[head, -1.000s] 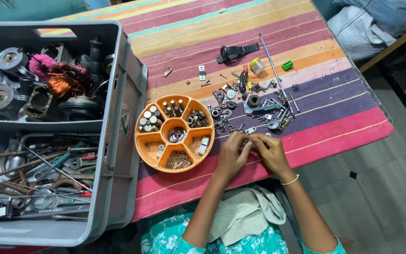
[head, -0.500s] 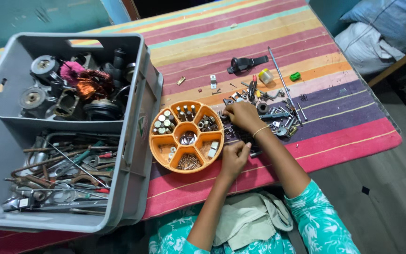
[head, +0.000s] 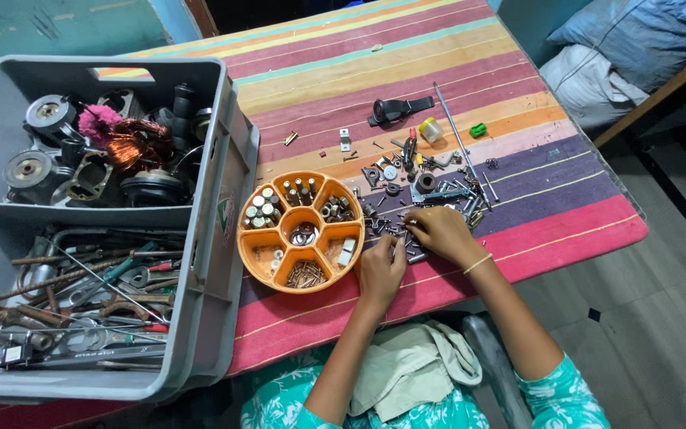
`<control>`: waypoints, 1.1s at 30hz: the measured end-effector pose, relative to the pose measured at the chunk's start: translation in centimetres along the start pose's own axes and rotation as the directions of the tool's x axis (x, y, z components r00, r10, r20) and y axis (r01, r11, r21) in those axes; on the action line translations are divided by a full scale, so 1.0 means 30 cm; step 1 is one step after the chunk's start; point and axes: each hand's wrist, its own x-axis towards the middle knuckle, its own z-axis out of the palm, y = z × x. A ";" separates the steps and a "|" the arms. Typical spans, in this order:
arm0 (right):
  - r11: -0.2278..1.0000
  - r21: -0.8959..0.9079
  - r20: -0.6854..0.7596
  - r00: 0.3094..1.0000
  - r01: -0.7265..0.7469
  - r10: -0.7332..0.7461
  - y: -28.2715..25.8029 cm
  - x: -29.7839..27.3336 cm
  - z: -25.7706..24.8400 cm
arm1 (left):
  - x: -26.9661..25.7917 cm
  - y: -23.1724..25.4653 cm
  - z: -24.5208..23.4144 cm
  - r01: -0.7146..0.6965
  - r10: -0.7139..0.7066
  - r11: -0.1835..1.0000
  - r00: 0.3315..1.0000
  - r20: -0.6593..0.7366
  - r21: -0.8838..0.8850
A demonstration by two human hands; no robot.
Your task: The person sorts small metal parts and fasteners from a pile on a striped tablecloth into compartments of an orange divided tray. They handle items one at a time, occasionally using a long metal rod to move pieces, and place sorted items into the tray sections.
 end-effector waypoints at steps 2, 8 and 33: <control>0.997 0.029 -0.058 0.995 -0.079 0.080 0.010 -0.027 -0.001 | 0.006 -0.001 -0.001 0.039 -0.040 0.999 0.999 0.012 0.021; -0.222 0.954 0.262 0.916 -0.200 0.303 0.131 -0.152 -0.018 | 0.023 -0.022 0.029 -0.112 0.108 0.984 0.993 0.037 0.140; -0.187 0.950 0.312 0.819 -0.251 0.482 0.077 -0.147 -0.040 | 0.063 -0.156 0.118 0.388 -0.254 0.613 0.922 0.293 -0.688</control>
